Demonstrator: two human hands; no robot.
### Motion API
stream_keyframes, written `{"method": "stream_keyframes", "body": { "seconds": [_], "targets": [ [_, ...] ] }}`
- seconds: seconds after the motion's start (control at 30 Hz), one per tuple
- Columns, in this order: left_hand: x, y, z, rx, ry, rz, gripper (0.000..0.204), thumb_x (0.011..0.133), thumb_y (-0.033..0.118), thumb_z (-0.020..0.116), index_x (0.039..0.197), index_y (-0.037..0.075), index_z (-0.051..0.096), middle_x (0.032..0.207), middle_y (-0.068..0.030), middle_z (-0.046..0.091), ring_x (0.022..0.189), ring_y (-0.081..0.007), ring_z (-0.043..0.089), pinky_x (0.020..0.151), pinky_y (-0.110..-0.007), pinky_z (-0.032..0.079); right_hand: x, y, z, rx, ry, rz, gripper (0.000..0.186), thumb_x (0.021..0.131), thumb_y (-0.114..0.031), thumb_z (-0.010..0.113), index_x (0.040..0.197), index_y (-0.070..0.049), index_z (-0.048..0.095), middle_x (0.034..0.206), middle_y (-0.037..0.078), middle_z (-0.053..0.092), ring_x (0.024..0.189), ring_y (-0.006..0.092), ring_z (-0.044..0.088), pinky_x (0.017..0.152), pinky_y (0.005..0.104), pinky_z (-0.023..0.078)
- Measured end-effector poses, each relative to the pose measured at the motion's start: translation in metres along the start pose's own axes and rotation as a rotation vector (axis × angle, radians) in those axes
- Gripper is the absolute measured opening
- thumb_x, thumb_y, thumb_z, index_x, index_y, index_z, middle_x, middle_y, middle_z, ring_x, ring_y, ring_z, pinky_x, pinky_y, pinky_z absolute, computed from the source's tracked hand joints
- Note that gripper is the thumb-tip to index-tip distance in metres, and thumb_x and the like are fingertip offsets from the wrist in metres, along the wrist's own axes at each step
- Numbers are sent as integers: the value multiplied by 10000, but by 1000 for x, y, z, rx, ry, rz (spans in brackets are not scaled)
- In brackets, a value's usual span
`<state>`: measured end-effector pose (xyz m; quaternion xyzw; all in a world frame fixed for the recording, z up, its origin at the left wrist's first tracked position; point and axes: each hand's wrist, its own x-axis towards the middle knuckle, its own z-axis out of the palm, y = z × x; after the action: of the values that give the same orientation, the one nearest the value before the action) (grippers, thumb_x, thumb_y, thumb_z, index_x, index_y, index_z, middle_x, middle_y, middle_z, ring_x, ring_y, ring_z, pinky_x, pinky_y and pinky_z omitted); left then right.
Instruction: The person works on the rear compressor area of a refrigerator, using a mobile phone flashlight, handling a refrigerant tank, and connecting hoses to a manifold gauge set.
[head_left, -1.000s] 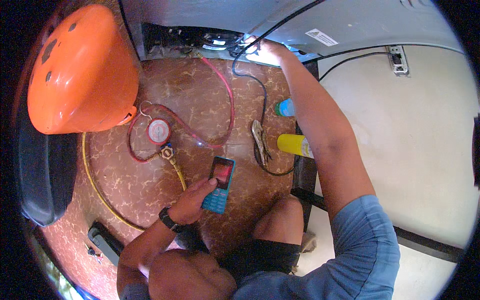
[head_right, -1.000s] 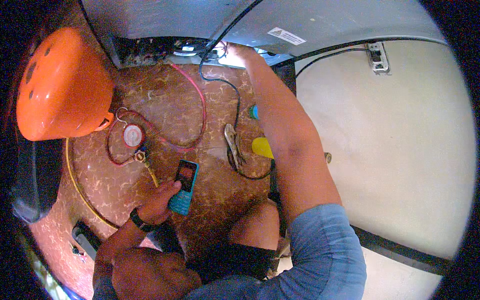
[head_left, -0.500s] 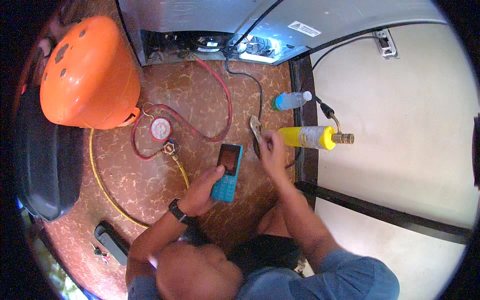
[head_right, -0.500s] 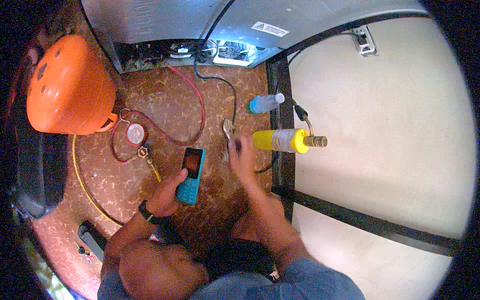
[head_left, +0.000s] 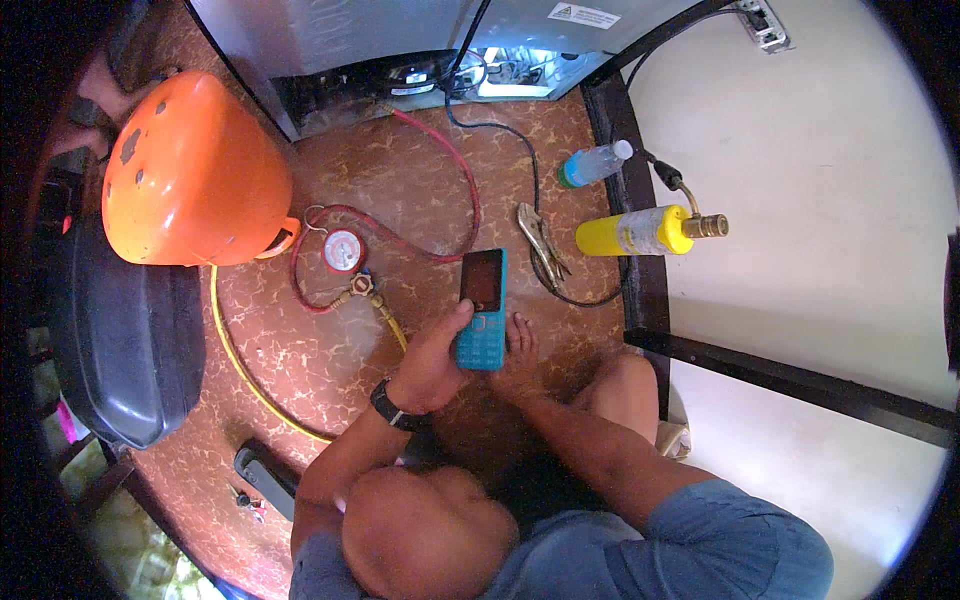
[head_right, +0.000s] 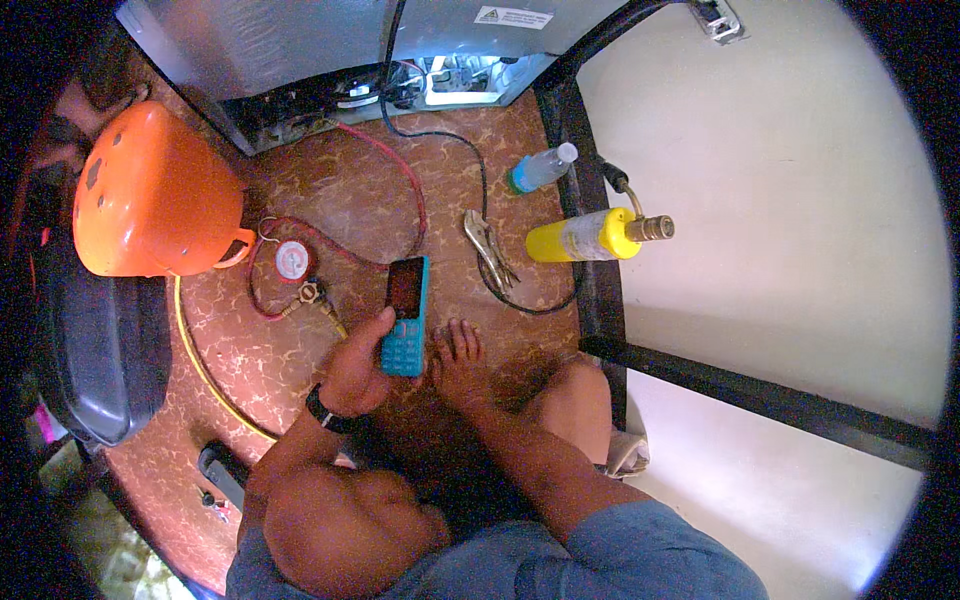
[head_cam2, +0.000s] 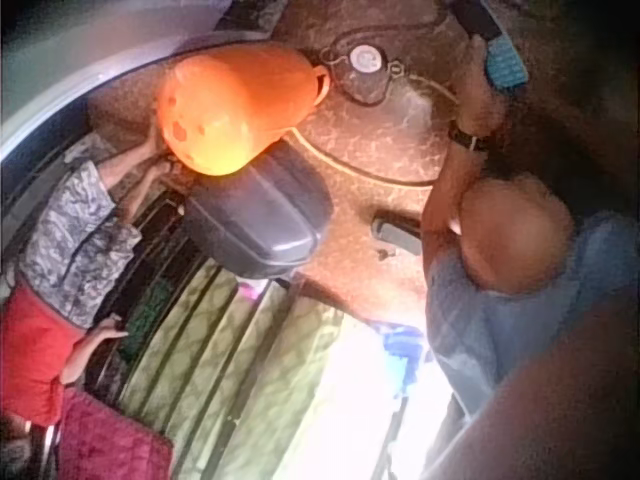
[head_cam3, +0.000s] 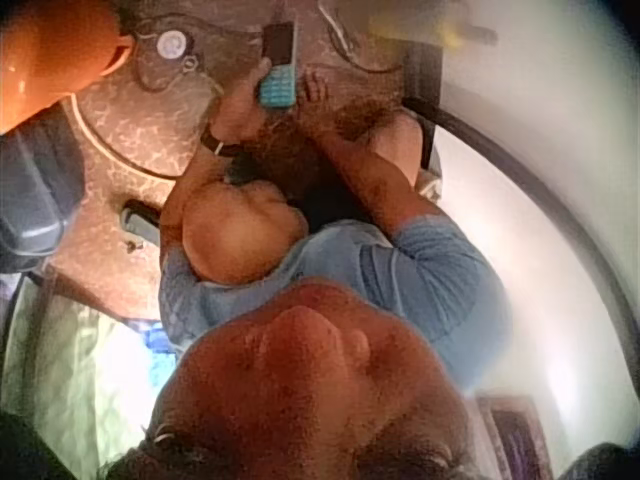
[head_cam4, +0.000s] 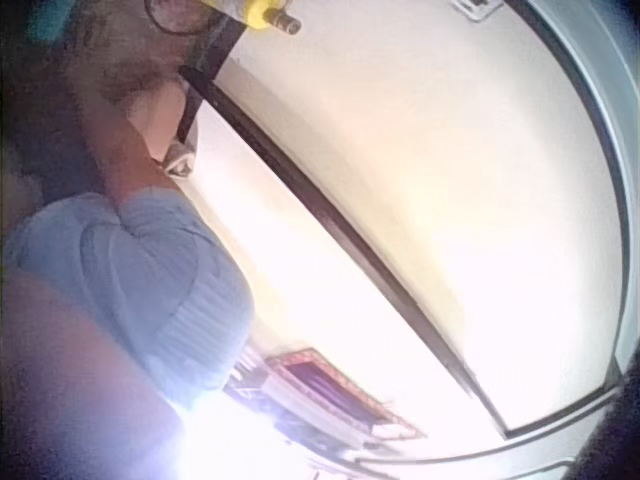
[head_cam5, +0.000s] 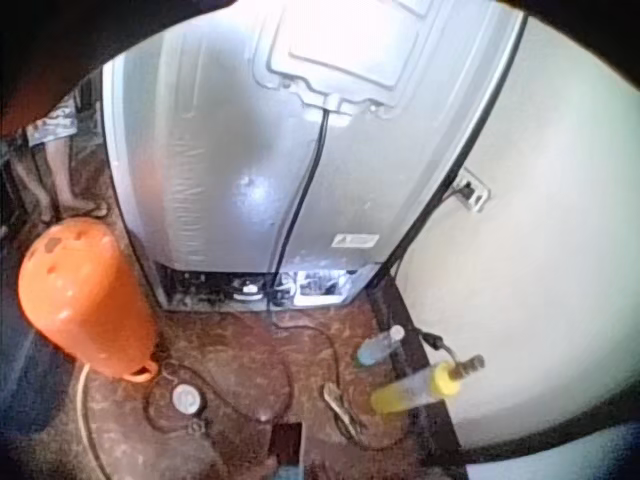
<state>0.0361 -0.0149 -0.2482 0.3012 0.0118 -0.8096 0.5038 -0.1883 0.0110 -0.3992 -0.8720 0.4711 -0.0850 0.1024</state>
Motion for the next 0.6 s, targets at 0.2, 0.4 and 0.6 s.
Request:
{"method": "stream_keyframes", "body": {
  "seconds": [0.2, 0.4, 0.6],
  "targets": [
    [-10, 8, -4, 44, 78, 10, 365, 1029, 367, 539, 1246, 75, 572, 1025, -50, 692, 853, -178, 685, 742, -363, 590, 0, 0, 0, 12, -6, 8, 574, 890, -277, 582, 1425, -93, 483, 1555, 222, 346, 1454, 415, 293, 1189, 591, 208],
    [-8, 13, -4, -11, 40, 31, 352, 1021, 353, 557, 1245, 82, 580, 1027, -40, 695, 853, -166, 685, 761, -344, 580, 0, 4, 2, -33, -2, -21, 572, 884, -284, 573, 1420, -104, 485, 1553, 217, 350, 1448, 414, 304, 1188, 588, 212],
    [-16, 13, 1, -19, 34, 6, 331, 1019, 353, 562, 1214, 87, 590, 995, -30, 697, 842, -161, 683, 730, -332, 574, -1, 2, 2, -36, -11, 6, 601, 875, -283, 564, 1441, -109, 464, 1552, 218, 358, 1445, 419, 311, 1191, 587, 200]
  ]
}}
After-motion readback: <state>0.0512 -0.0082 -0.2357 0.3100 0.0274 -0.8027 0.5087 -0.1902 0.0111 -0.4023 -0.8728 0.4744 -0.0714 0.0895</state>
